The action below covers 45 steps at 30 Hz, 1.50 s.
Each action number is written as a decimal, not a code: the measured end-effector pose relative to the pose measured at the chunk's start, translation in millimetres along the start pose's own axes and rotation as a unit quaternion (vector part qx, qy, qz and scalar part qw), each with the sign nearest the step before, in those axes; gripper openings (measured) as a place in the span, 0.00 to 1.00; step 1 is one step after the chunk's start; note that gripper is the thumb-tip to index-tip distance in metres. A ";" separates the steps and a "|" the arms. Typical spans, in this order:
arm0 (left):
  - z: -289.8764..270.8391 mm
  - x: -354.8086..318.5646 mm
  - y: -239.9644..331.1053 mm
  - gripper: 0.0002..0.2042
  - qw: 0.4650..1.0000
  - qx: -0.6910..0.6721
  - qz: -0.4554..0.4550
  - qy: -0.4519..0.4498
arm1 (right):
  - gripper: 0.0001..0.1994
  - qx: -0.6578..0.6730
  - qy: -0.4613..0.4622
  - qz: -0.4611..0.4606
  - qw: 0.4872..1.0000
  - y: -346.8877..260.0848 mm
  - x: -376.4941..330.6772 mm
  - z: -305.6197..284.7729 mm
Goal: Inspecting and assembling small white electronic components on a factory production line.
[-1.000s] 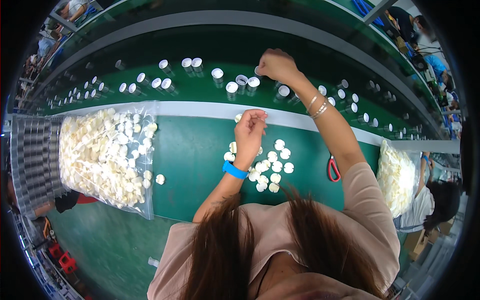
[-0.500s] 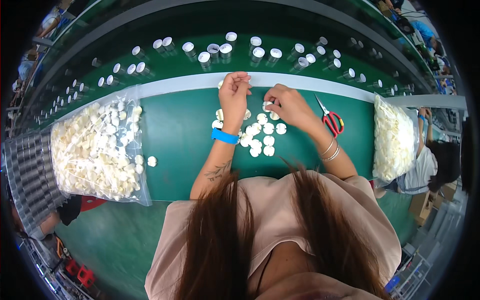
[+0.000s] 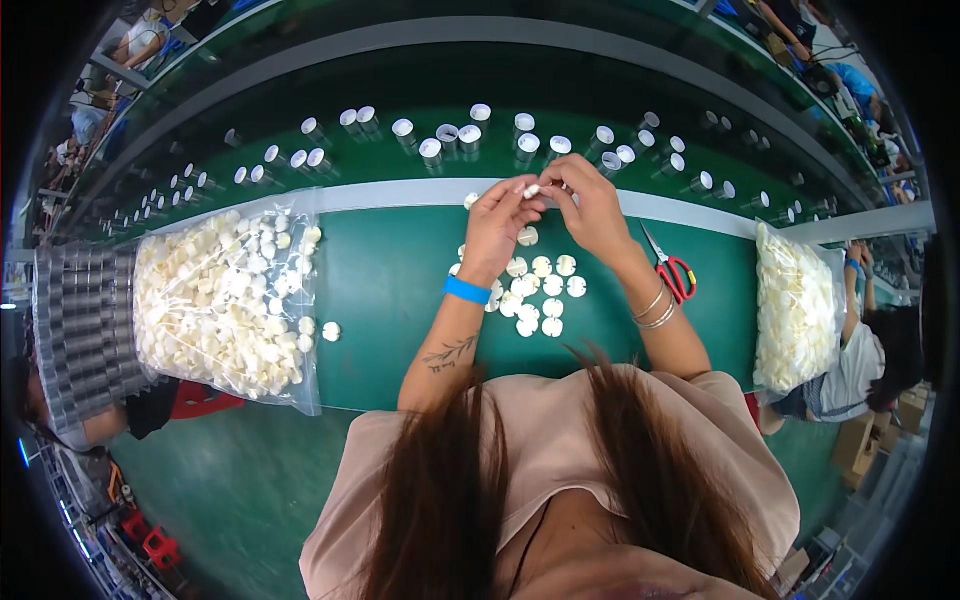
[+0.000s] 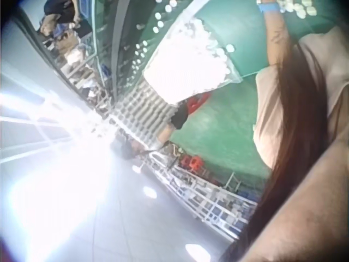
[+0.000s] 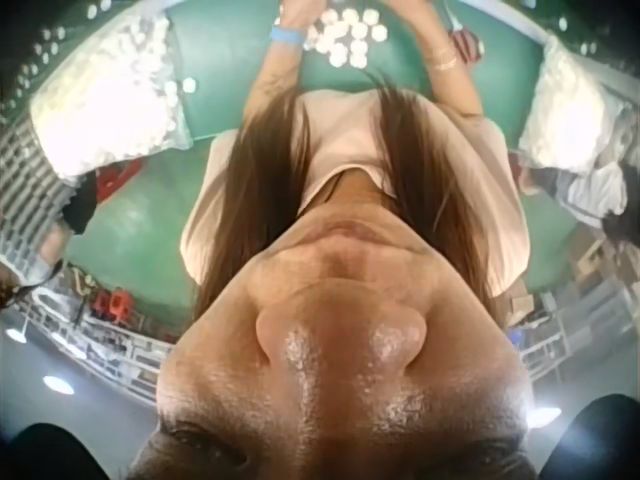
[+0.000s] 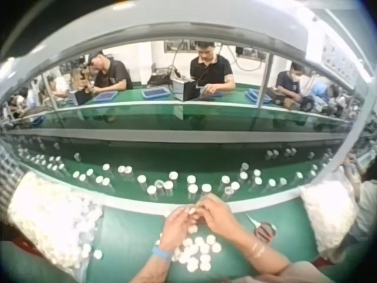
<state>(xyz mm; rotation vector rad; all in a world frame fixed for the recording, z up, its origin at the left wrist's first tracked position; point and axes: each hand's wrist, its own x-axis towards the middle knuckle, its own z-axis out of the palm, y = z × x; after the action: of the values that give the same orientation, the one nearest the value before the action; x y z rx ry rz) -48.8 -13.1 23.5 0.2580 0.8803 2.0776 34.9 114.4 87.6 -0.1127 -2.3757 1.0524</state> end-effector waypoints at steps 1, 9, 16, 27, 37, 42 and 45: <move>-0.6 0.9 0.8 0.11 0.998 -0.015 0.059 0.027 | 0.06 -0.007 -0.015 -0.017 1.000 1.1 0.5 -0.8; -3.2 1.1 12.3 0.10 0.989 0.001 0.106 0.105 | 0.08 -0.030 -0.058 -0.063 0.996 -3.2 28.0 20.3; -21.0 -3.8 38.7 0.10 0.982 -0.020 0.133 0.134 | 0.09 -0.073 -0.068 -0.115 0.988 -0.7 53.2 50.6; -79.9 54.7 92.0 0.20 0.580 0.724 0.353 0.124 | 0.13 0.018 -0.055 0.023 0.998 -1.2 53.6 47.3; -47.2 42.0 87.2 0.16 0.629 0.654 0.390 0.158 | 0.15 0.050 -0.030 0.096 0.994 16.1 34.9 32.8; -46.5 47.4 66.4 0.14 0.622 0.697 0.330 0.135 | 0.15 0.059 -0.071 0.086 0.992 17.5 41.0 40.5; -48.8 56.2 61.8 0.15 0.626 0.703 0.304 0.146 | 0.16 0.016 -0.141 0.066 0.988 27.8 51.7 50.7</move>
<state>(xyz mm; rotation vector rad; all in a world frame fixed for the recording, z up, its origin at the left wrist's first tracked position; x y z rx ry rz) -145.4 -18.5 22.1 1.1733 2.8244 1.4066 -38.5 114.6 62.5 -0.1183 -2.6320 1.2398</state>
